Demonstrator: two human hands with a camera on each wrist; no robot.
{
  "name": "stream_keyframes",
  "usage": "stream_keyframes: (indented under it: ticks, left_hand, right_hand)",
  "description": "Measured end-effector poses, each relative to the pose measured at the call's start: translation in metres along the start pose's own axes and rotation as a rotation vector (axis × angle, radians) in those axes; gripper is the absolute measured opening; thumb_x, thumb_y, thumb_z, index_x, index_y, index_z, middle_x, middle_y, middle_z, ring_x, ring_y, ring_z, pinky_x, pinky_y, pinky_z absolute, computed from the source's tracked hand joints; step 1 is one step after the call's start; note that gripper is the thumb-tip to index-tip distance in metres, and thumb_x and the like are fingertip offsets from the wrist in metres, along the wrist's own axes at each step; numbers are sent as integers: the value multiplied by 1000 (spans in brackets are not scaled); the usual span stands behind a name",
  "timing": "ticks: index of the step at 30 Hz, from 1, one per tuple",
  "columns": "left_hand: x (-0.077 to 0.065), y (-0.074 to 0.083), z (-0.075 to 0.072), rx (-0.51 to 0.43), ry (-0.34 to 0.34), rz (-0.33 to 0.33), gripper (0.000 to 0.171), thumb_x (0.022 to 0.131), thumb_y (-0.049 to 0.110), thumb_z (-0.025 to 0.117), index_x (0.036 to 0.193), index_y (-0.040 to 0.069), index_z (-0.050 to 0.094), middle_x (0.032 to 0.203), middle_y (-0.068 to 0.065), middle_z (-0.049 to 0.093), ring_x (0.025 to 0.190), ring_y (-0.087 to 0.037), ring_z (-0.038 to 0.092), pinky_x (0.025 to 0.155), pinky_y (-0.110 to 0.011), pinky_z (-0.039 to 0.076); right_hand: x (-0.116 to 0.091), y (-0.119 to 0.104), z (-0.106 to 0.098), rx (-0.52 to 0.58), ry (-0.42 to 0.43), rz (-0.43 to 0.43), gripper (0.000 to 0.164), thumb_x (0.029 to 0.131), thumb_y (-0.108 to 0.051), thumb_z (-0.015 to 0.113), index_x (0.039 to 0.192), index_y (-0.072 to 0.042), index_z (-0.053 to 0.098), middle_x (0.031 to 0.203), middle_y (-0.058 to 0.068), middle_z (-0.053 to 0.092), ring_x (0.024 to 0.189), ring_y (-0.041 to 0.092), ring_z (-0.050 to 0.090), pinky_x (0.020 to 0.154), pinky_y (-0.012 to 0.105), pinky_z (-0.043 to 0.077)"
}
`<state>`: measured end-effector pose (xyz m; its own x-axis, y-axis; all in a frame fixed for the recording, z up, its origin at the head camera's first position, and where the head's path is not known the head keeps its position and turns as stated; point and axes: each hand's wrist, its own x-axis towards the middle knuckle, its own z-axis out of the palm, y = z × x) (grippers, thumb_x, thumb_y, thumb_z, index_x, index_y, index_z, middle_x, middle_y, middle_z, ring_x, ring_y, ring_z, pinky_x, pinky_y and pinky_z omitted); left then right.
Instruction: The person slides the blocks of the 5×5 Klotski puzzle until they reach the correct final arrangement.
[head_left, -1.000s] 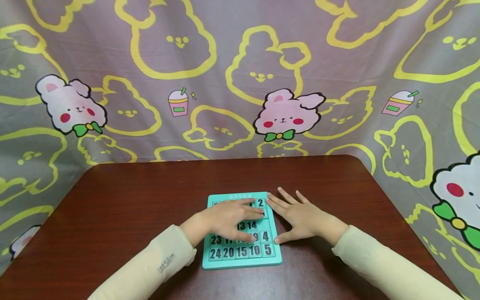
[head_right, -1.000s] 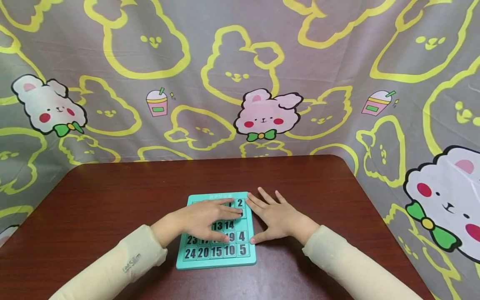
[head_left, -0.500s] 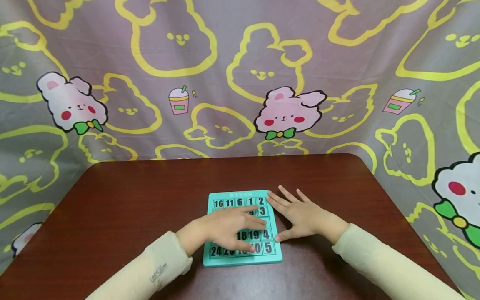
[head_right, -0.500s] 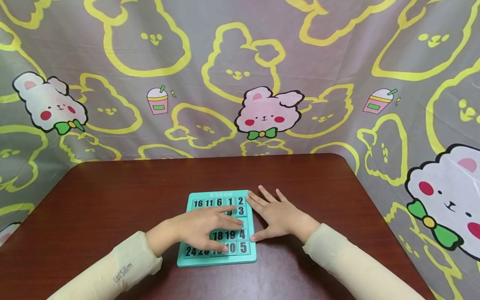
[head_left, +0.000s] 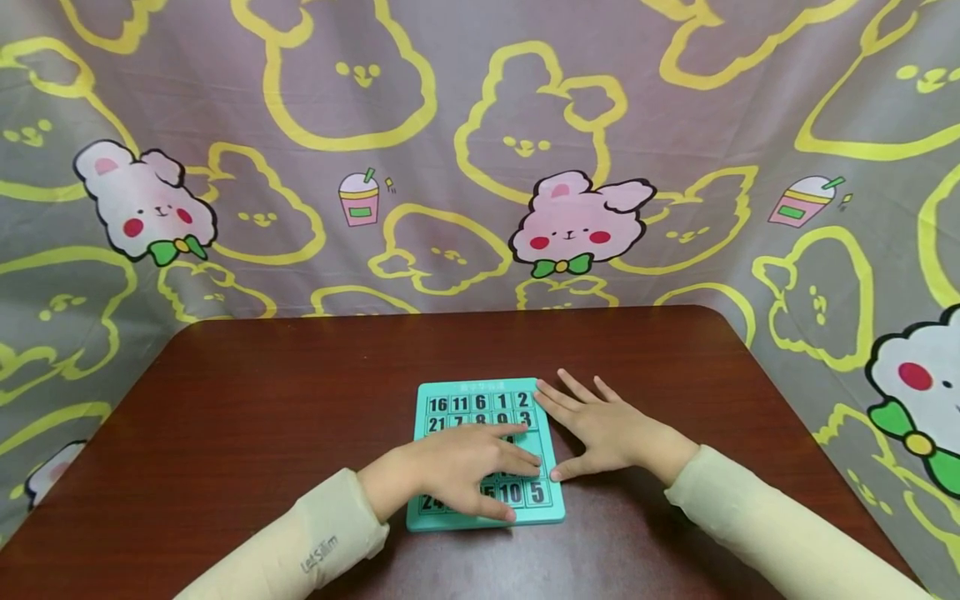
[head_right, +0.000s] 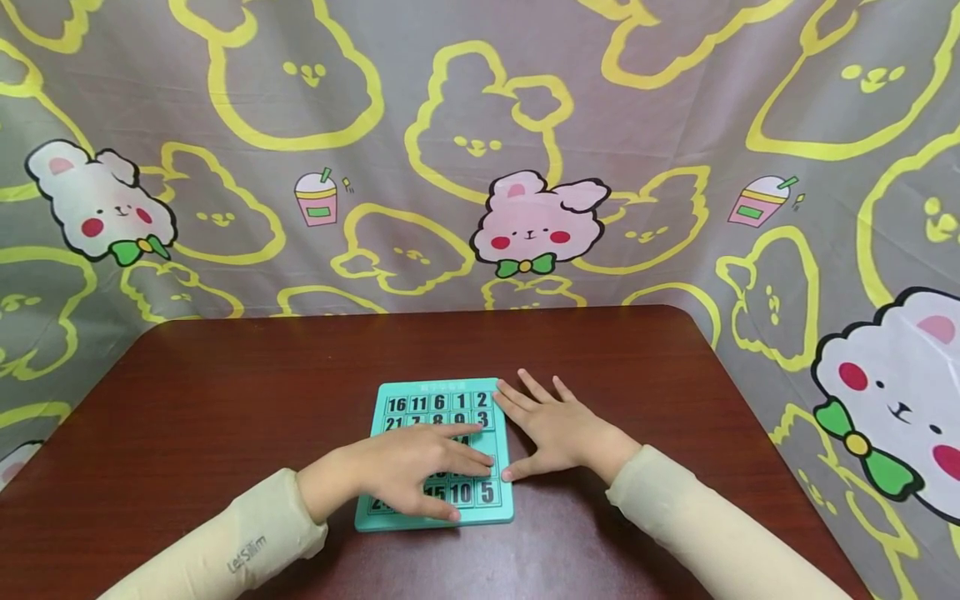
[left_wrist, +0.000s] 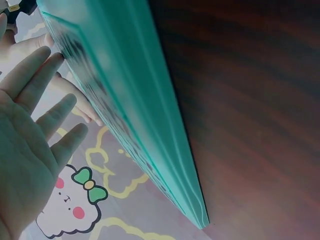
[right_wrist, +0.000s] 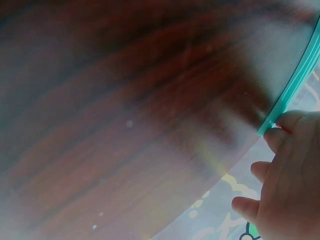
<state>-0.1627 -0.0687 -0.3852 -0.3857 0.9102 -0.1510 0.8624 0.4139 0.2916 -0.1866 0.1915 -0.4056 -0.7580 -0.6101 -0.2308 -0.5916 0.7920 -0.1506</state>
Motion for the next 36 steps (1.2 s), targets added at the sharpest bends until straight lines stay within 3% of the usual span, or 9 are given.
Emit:
stream_keyframes:
  ticks: [13, 36]
  left_hand:
    - [3, -2, -2, -16, -1, -41, 58, 93, 54, 62, 143, 27, 55, 149, 18, 49, 153, -22, 25, 115, -53, 37]
    - [7, -18, -7, -28, 6, -77, 60, 93, 56, 60, 145, 25, 53, 153, 16, 45, 154, -22, 23, 119, -49, 33]
  right_hand:
    - [-1, -1, 0, 9, -7, 8, 112, 76, -84, 56, 161, -23, 14, 169, -5, 9, 156, 33, -4, 118, 71, 6]
    - [-1, -1, 0, -3, -5, 5, 111, 77, -84, 54, 161, -23, 14, 169, -5, 9, 156, 33, -4, 118, 70, 6]
